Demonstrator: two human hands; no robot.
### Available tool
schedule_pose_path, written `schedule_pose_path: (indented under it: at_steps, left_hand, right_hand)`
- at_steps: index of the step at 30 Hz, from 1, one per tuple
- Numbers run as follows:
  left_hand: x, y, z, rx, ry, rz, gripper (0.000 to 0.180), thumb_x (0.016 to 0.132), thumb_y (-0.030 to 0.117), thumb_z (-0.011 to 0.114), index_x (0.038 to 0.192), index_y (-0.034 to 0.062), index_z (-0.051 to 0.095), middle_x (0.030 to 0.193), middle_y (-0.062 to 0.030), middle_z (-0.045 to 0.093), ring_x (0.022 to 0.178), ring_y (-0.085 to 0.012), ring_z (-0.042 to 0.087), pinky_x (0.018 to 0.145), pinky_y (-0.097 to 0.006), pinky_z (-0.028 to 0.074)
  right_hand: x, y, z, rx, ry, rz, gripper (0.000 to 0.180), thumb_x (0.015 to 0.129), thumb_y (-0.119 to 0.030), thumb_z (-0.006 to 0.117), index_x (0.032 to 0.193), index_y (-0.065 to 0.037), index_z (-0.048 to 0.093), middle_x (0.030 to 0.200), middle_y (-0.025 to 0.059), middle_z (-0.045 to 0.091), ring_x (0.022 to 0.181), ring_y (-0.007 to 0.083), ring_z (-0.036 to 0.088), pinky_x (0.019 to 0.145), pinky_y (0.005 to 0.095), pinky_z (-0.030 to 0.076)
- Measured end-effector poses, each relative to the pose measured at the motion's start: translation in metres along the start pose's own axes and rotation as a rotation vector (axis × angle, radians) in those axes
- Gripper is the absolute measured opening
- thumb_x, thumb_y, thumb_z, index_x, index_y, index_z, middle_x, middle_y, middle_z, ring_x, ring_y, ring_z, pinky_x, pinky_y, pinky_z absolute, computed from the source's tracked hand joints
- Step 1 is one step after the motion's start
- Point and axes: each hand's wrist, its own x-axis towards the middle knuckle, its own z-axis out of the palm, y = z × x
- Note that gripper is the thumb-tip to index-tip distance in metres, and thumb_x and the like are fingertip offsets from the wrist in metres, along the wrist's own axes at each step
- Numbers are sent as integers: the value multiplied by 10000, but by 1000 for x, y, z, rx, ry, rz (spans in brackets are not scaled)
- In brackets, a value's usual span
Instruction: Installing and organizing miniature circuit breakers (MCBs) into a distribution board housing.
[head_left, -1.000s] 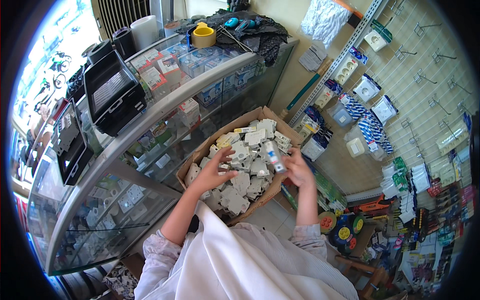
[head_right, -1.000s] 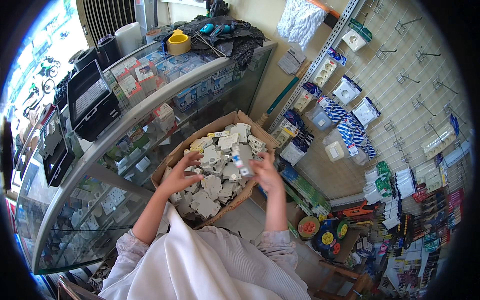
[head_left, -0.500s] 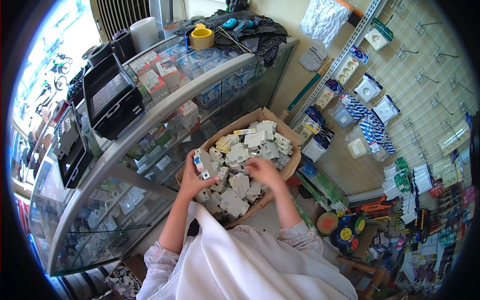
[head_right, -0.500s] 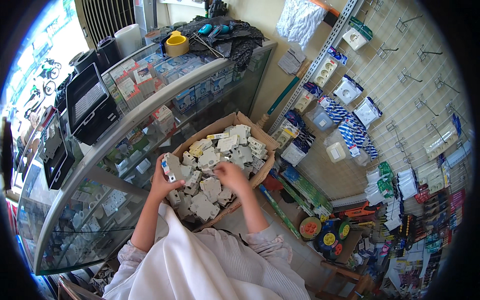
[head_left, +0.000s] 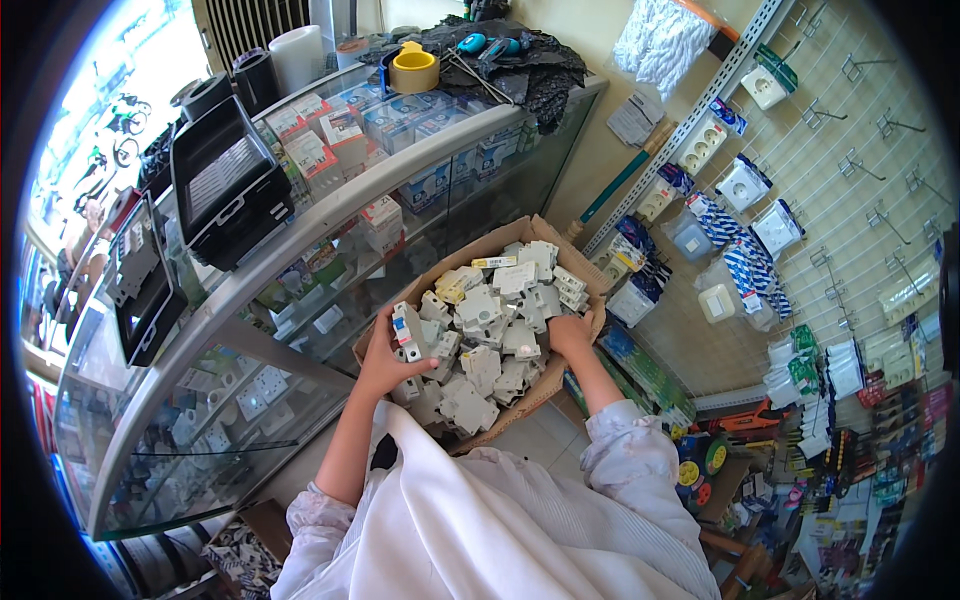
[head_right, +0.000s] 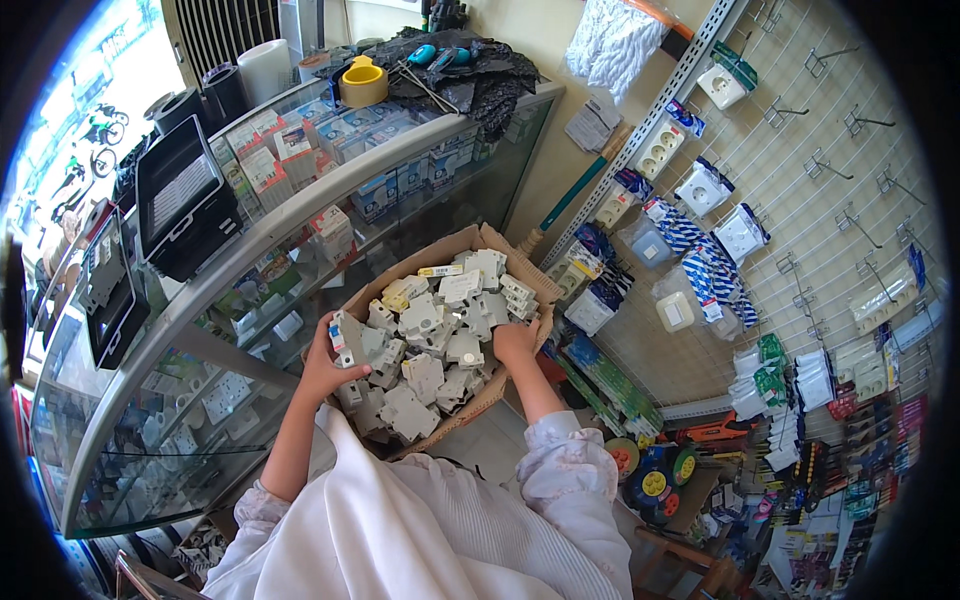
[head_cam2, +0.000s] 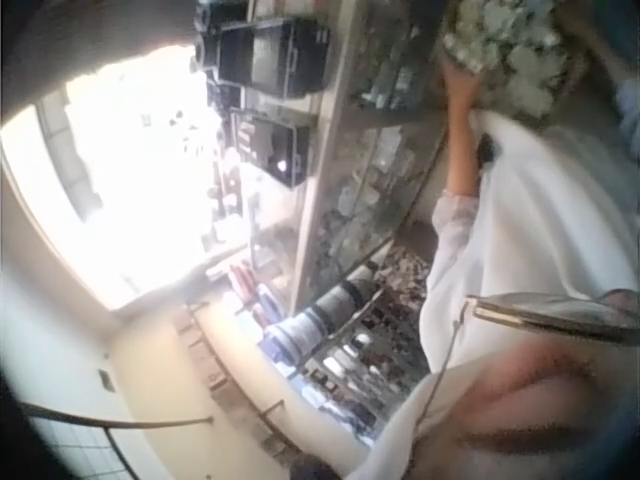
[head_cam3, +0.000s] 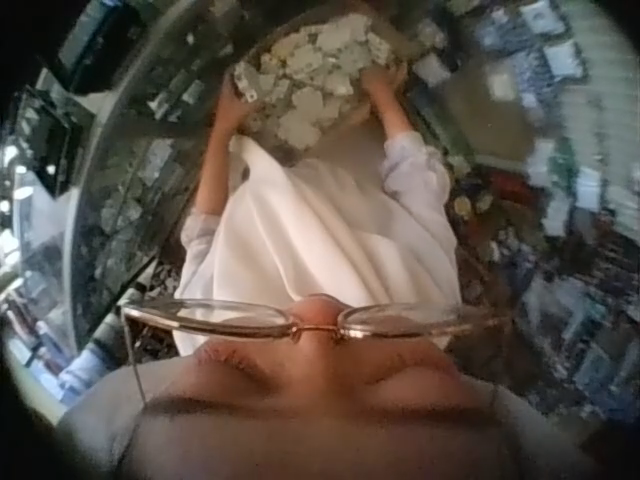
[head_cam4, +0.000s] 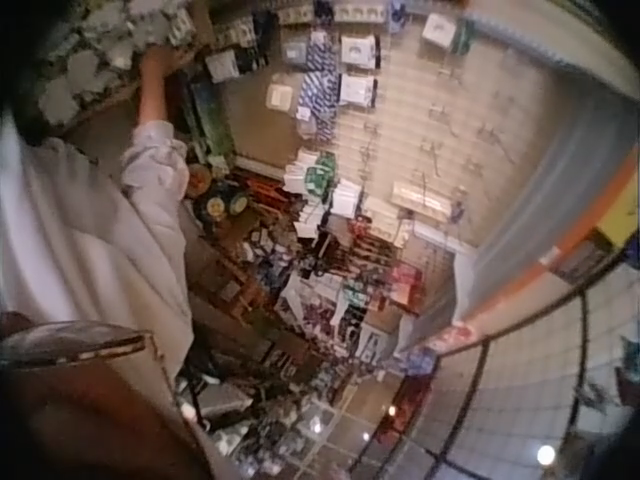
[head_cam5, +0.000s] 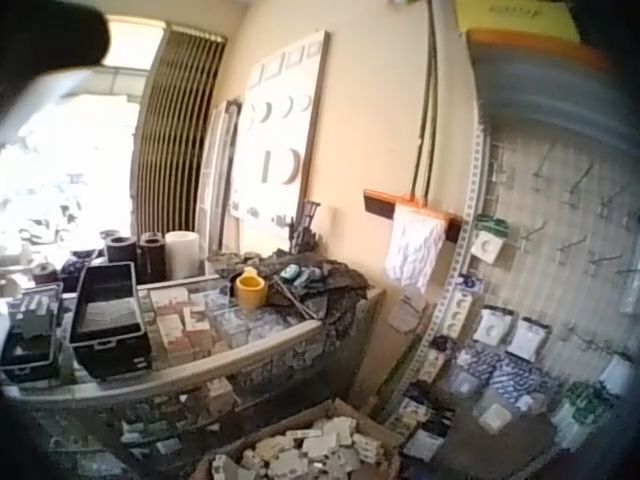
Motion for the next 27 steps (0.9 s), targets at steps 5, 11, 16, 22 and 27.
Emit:
schedule_pose_path:
  at_steps: [5,11,16,22,27]
  left_hand:
    - [1,1,0,0,-7,-15,1055,528,203,873,1345,46,223,1270,-153,426,1170,-243,452,1000,-370,378]
    - [0,-4,-5,49,7,-3,1053,528,229,874,1340,34,232,1281,-151,428,1164,-237,460,994,-365,384]
    - [2,-1,-1,9,-20,12,1063,528,229,874,1347,28,227,1283,-135,438,1167,-227,459,997,-361,380]
    - [0,0,1,-15,-42,45,1049,525,210,873,1344,33,242,1278,-121,445,1159,-215,464,1005,-359,372]
    - [0,3,4,-1,-46,18,1036,529,199,868,1344,41,249,1273,-116,449,1155,-211,466,1004,-358,371]
  right_hand:
    - [0,-1,4,43,127,77,165,756,-99,551,841,-81,691,862,120,667,852,279,641,876,473,367]
    - [-19,20,-52,102,87,59,203,693,-218,702,851,-92,684,858,113,662,858,276,634,731,387,498]
    - [-41,53,-83,479,121,79,250,711,-239,728,915,-105,673,891,89,670,844,294,636,718,403,496]
    - [-48,67,-78,1037,155,-66,319,768,-170,704,1022,6,626,911,124,668,834,203,643,735,317,503]
    - [-45,8,-77,1255,45,-64,333,804,-173,676,1053,36,605,963,125,658,908,185,625,770,311,500]
